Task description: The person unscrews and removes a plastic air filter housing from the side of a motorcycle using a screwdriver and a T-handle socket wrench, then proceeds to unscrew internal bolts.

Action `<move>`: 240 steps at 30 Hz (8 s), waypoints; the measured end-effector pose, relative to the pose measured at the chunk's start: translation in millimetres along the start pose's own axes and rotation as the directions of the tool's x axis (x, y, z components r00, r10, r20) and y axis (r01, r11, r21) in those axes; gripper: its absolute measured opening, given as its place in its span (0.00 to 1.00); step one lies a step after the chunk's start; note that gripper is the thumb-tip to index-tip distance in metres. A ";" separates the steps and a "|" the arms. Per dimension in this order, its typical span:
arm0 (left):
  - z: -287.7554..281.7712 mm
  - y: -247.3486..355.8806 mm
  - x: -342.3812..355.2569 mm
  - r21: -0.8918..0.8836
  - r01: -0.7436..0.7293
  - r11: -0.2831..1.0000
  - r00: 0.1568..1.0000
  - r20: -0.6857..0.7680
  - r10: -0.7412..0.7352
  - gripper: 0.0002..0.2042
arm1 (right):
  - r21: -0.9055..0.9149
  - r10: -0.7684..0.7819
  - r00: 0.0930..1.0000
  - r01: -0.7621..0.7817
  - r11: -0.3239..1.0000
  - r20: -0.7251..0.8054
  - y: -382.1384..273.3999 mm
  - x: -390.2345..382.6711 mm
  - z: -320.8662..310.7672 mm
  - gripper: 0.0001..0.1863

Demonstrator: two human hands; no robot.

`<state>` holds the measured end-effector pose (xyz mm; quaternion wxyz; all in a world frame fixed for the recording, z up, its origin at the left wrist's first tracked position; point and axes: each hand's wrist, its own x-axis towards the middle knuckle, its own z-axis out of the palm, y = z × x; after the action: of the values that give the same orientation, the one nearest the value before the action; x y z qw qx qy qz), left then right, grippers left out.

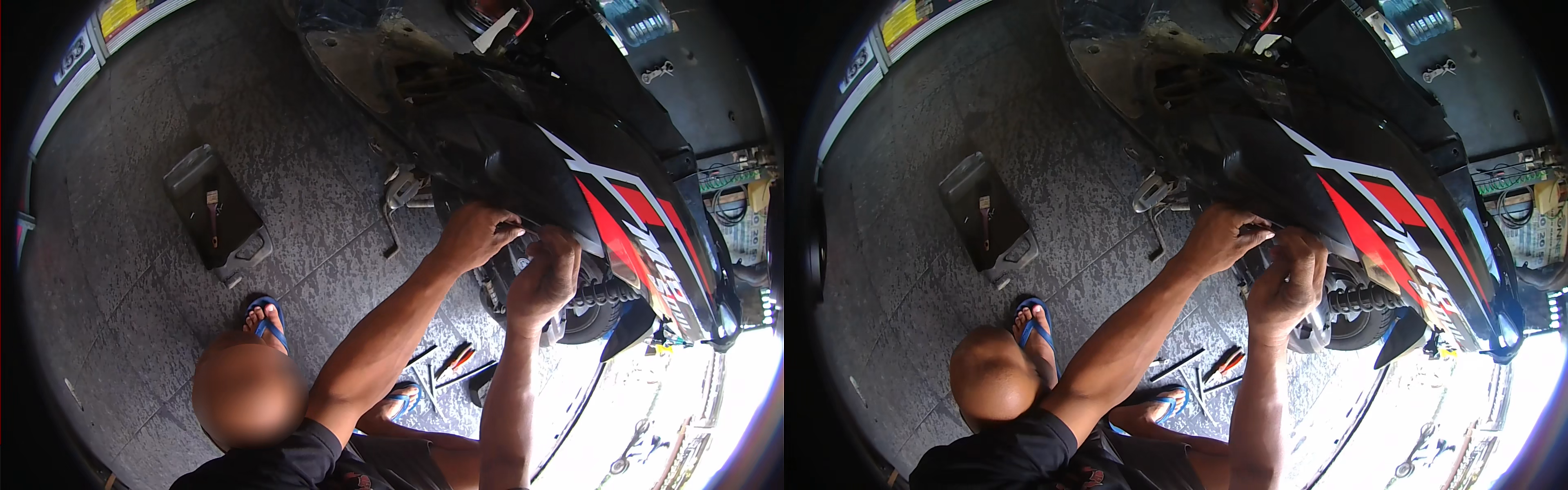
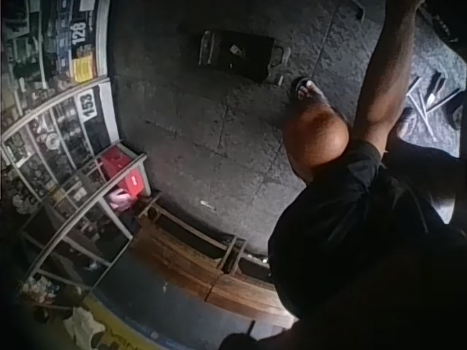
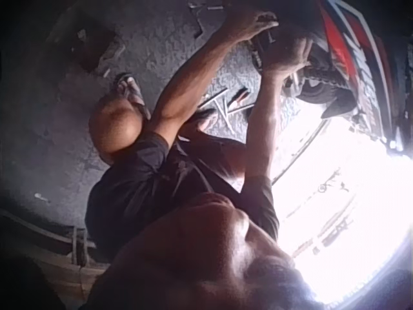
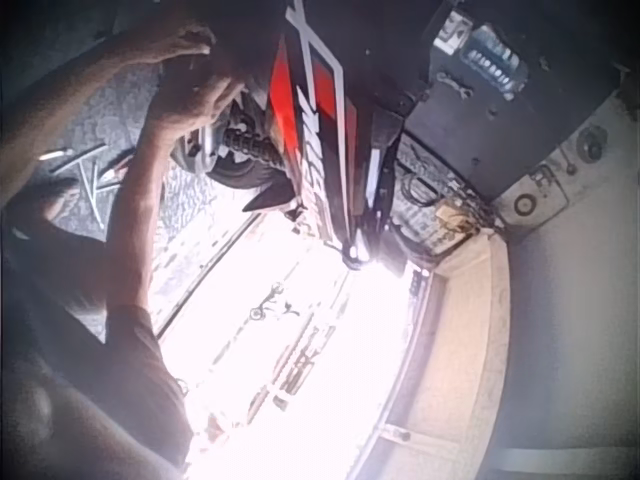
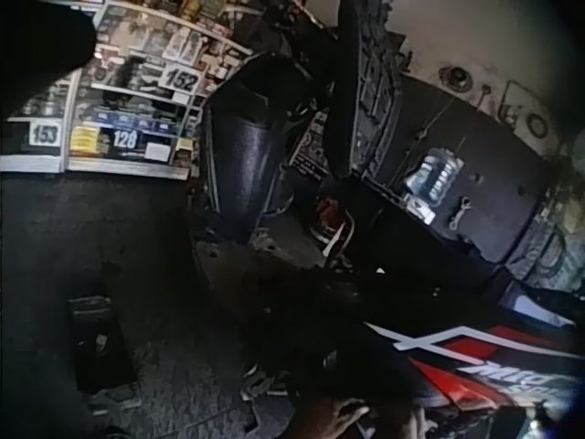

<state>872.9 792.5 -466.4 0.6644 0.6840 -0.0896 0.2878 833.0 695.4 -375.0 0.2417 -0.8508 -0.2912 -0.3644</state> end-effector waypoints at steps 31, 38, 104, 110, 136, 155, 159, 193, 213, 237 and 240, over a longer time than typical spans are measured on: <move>7.4 4.6 -0.2 0.121 0.093 0.988 0.994 -0.070 -0.085 0.08 | -0.074 0.313 0.946 -0.308 0.949 0.081 -23.7 13.6 -18.4 0.19; 8.3 1.8 0.7 0.079 0.037 0.996 0.994 -0.104 -0.028 0.09 | -0.033 0.095 0.991 -0.092 0.995 0.091 -5.0 5.6 -13.5 0.17; -25.9 -7.0 6.1 0.339 -0.163 0.927 0.967 0.243 0.081 0.09 | 0.267 0.161 0.954 -0.229 0.936 0.252 7.1 -25.7 -108.3 0.15; -29.8 1.8 15.1 0.472 -0.299 0.829 0.916 0.385 0.112 0.08 | 0.397 0.410 0.750 -0.636 0.662 0.519 29.1 -97.9 -150.7 0.16; -16.1 24.9 22.7 0.539 -0.645 0.542 0.739 0.620 0.264 0.06 | 0.034 0.562 -0.118 -0.967 -0.251 0.819 46.0 -393.8 46.8 0.09; -16.9 22.3 21.6 0.512 -0.643 0.569 0.742 0.599 0.300 0.06 | -0.372 0.787 0.338 -0.740 0.561 0.516 197.9 -249.1 -157.6 0.19; -17.6 18.4 23.2 0.485 -0.668 0.564 0.721 0.611 0.328 0.07 | -0.250 0.780 0.367 -0.803 0.541 0.507 196.4 -238.0 -193.7 0.19; -14.5 22.2 20.4 0.495 -0.686 0.533 0.716 0.592 0.371 0.06 | -0.044 0.759 0.323 -0.907 0.418 0.565 193.5 -252.4 -230.7 0.19; -3.6 27.9 17.6 0.610 -0.462 0.644 0.864 0.472 0.173 0.05 | -0.080 0.788 0.298 -0.913 0.400 0.538 182.6 -237.9 -238.7 0.19; 36.1 30.5 33.9 0.097 0.802 0.589 0.593 -0.234 -0.770 0.16 | 0.020 0.679 0.424 -0.856 0.517 0.600 188.6 -227.4 -213.4 0.14; 37.2 37.6 30.3 0.030 0.800 0.599 0.587 -0.244 -0.772 0.18 | 0.000 0.688 0.389 -0.870 0.492 0.612 191.0 -230.5 -213.7 0.14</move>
<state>888.9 760.8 -416.9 0.6798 0.6628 0.3116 0.0382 728.7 352.2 -456.5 0.4284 -0.8968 0.0407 0.1026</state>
